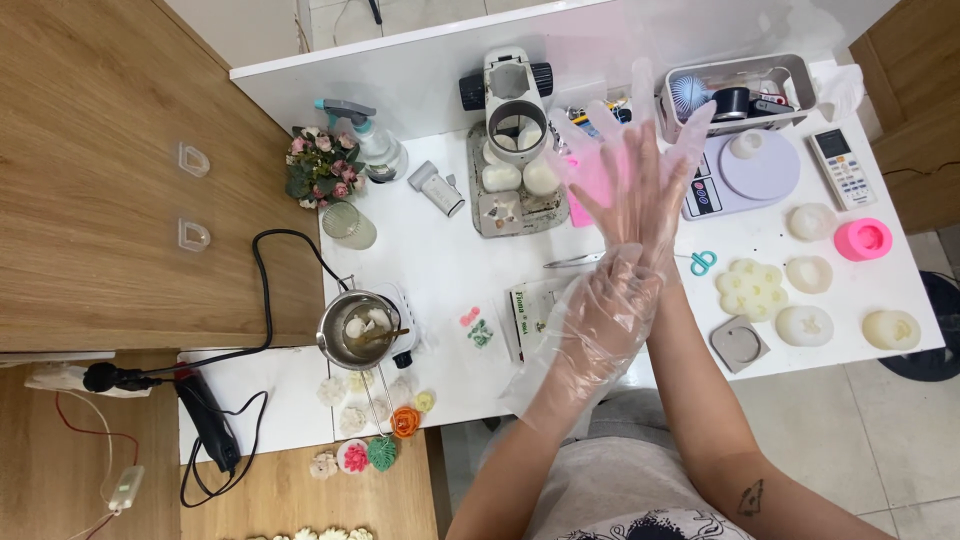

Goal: Melting wax in a small pot using a heat gun and stirring it with a stick.

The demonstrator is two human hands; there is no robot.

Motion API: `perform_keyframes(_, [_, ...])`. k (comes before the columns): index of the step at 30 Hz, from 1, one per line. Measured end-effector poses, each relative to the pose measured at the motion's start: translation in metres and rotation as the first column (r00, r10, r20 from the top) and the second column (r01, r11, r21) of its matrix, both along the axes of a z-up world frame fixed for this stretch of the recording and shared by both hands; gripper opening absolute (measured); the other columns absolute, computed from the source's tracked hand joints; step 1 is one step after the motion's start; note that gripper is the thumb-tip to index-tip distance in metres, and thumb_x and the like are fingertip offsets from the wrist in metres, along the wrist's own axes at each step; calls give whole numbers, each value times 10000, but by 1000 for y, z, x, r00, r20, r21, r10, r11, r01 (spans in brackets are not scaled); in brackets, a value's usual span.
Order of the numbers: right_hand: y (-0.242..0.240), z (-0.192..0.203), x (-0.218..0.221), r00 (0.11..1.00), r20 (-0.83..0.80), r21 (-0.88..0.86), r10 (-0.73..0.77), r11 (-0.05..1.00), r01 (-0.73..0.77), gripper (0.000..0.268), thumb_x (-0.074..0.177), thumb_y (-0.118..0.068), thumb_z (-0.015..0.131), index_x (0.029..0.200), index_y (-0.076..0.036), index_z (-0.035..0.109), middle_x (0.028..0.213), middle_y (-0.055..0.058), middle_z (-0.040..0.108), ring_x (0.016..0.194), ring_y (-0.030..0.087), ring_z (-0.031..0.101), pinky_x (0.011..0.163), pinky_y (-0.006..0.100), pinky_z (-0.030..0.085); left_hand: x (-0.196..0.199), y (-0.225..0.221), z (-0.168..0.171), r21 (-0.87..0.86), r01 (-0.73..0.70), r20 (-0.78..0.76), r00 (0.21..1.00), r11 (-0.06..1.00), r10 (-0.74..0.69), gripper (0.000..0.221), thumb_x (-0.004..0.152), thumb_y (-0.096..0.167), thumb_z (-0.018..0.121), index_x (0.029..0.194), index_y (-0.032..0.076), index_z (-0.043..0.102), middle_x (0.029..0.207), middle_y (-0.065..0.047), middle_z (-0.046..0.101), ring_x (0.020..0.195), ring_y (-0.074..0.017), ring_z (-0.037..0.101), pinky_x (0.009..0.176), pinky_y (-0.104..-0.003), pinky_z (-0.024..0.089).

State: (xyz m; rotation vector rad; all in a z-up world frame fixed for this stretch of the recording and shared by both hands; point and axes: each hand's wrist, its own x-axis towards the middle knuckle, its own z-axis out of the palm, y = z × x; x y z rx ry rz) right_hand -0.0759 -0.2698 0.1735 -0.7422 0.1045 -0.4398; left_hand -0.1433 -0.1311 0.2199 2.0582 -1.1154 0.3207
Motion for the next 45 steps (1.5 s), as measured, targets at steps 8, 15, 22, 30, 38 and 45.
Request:
perform_keyframes(8, [-2,23,-15,993,56,159,108,980,-116,758,1007,-658,435,1644,-296,242,1730,76,214,1608,373,252,1250,619,393,-5,0,15,-41,8,-74,997,999,-11,94,964,144,656,1026,74,672,1282,-166,657,1240,-373,621,1030,-504,510])
perform_keyframes(15, [-5,21,-16,989,110,263,103,956,-129,730,1044,-641,455,1668,-298,296,1765,77,276,1651,310,293,1344,481,355,-10,-1,23,-85,8,-165,986,996,-22,206,973,152,659,1143,37,651,1228,-124,637,1269,-366,594,1039,-491,490])
perform_keyframes(22, [-25,-6,-8,969,210,298,131,935,-191,761,1009,-782,361,1629,-349,274,1727,81,207,1589,328,244,1318,549,290,-30,0,0,26,-26,88,996,999,23,255,991,141,644,1238,81,645,1406,-188,609,1294,-368,600,1003,-488,507])
perform_keyframes(30, [-15,31,-10,970,83,-13,229,973,-229,887,921,-841,379,1656,-420,115,1815,53,99,1670,376,223,1290,723,248,-28,10,8,-7,-22,26,999,1000,22,216,993,135,660,1205,96,647,1331,-145,592,1185,-349,628,952,-479,520])
perform_keyframes(38, [-4,46,-19,983,134,285,128,945,-162,884,958,-793,380,1702,-376,149,1831,95,112,1700,417,171,1346,740,240,-46,8,8,130,64,-24,998,990,-61,276,918,117,644,1191,83,647,1260,-107,612,1194,-319,616,999,-479,511])
perform_keyframes(45, [-39,1,-22,988,108,-136,107,986,-92,835,982,-855,421,1642,-504,50,1837,72,-96,1681,441,-3,1325,724,68,-59,-6,-7,347,135,-81,990,928,-114,266,970,122,552,1224,124,632,1171,-65,637,1101,-255,621,956,-405,527])
